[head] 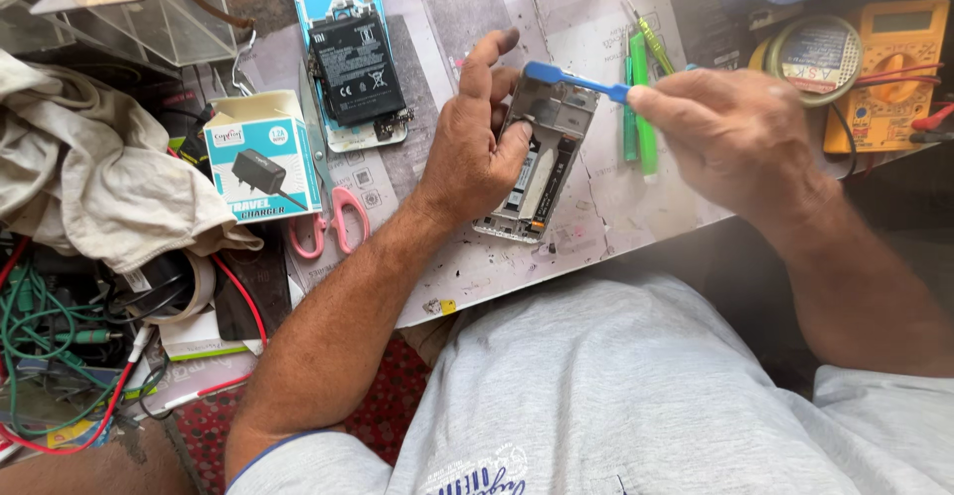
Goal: The person uses a blue toothbrush to scrub the interior of a disassembled smartphone chassis and then cleans a separate battery. The person holds the phone frame with one hand and brushes various internal surfaces and crevices with the other. The battery is picked up and brushed on both sides before being placed back on the workbench.
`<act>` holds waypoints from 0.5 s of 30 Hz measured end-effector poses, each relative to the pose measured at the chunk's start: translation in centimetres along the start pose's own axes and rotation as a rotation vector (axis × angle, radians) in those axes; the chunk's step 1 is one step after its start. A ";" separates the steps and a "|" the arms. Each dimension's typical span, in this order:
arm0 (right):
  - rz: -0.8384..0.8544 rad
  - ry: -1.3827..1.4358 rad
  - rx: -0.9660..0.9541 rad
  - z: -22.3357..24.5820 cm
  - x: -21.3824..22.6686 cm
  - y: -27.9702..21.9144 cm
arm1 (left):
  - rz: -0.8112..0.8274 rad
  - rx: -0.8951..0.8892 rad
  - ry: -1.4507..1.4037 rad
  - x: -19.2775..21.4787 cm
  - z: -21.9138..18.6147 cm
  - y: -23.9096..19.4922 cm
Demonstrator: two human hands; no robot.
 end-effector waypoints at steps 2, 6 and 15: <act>-0.042 -0.001 -0.004 -0.4 0.1 0.2 | 0.000 0.015 0.014 0.0 0.1 0.1; 0.026 -0.018 0.081 0.1 -1.3 0.2 | -0.014 -0.030 0.027 0.1 -0.3 -0.2; -0.002 0.066 0.029 -0.8 -1.4 -0.6 | 0.012 -0.035 -0.040 -0.2 -0.1 -0.1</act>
Point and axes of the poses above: each hand's wrist, its own y-axis towards the middle knuckle, its own x-axis out of the back of the hand, z = x × y, the point moved 9 cm from there along y, towards the middle knuckle, and after that the axes turned 11 degrees about x, right-handed, at the moved point
